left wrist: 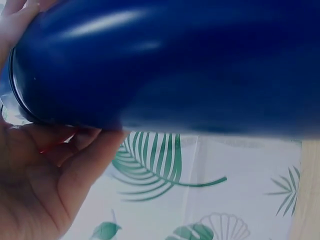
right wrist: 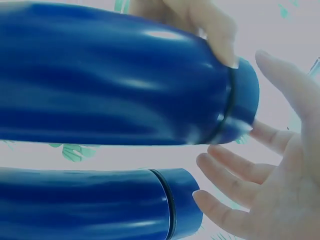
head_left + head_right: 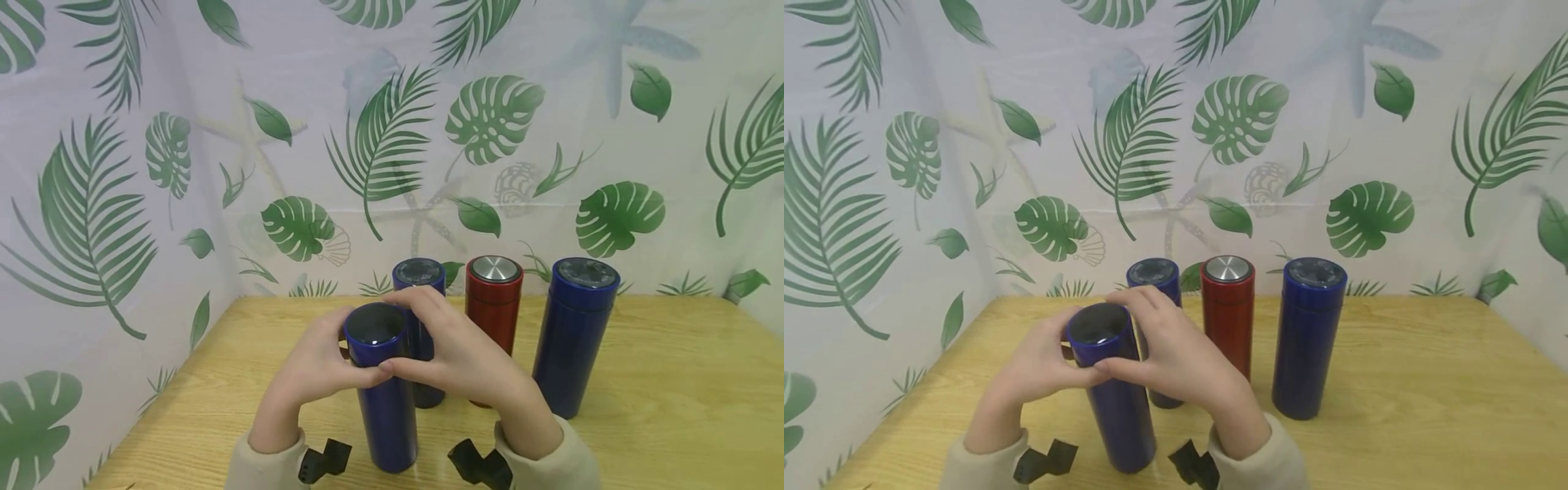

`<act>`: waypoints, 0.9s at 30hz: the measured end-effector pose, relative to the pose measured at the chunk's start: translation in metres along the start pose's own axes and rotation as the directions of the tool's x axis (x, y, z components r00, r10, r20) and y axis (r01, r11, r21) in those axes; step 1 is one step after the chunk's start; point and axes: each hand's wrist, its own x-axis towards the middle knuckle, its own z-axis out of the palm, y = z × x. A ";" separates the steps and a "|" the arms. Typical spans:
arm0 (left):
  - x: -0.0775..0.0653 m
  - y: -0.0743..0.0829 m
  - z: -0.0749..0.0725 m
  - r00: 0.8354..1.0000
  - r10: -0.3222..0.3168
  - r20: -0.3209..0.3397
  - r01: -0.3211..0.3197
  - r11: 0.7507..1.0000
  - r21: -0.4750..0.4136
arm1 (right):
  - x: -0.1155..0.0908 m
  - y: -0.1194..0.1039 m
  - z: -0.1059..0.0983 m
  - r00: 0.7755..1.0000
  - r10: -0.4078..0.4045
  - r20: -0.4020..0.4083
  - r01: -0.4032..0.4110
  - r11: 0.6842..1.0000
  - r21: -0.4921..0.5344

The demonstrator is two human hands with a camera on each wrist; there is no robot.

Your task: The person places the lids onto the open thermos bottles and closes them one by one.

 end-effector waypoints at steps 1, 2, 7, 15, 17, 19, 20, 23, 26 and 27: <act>-0.001 -0.001 -0.002 1.000 -0.002 -0.006 0.003 1.000 0.009 | 0.000 0.000 0.000 1.000 0.003 0.001 -0.003 1.000 -0.004; -0.001 -0.003 -0.004 1.000 -0.005 -0.013 0.005 1.000 0.017 | 0.000 0.000 0.000 1.000 0.005 0.004 -0.005 1.000 -0.006; -0.006 -0.009 -0.014 0.996 -0.062 -0.060 0.065 0.997 0.051 | 0.000 0.001 0.002 1.000 0.012 0.014 -0.012 1.000 -0.025; -0.008 -0.018 -0.025 0.985 -0.119 -0.128 0.123 0.992 0.025 | 0.000 0.001 0.002 0.999 0.032 0.012 -0.031 0.998 -0.047; -0.007 -0.019 -0.026 0.979 -0.143 -0.143 0.147 0.989 0.019 | 0.000 0.001 0.002 0.999 0.037 0.016 -0.036 0.998 -0.050; -0.006 -0.020 -0.025 0.972 -0.172 -0.161 0.176 0.984 0.015 | 0.000 0.001 0.002 0.999 0.040 0.017 -0.039 0.998 -0.053; -0.006 -0.020 -0.025 0.968 -0.185 -0.169 0.190 0.982 0.010 | 0.001 0.001 0.002 0.999 0.042 0.017 -0.041 0.998 -0.054; -0.004 -0.021 -0.024 0.956 -0.214 -0.199 0.219 0.976 0.004 | 0.001 0.002 0.002 0.999 0.046 0.018 -0.045 0.998 -0.054; -0.003 -0.024 -0.023 0.952 -0.215 -0.216 0.215 0.976 -0.026 | 0.002 0.002 0.002 0.998 0.054 0.022 -0.052 0.997 -0.051; -0.002 -0.026 -0.022 0.953 -0.211 -0.220 0.207 0.978 -0.040 | 0.002 0.002 0.002 0.998 0.057 0.024 -0.055 0.997 -0.053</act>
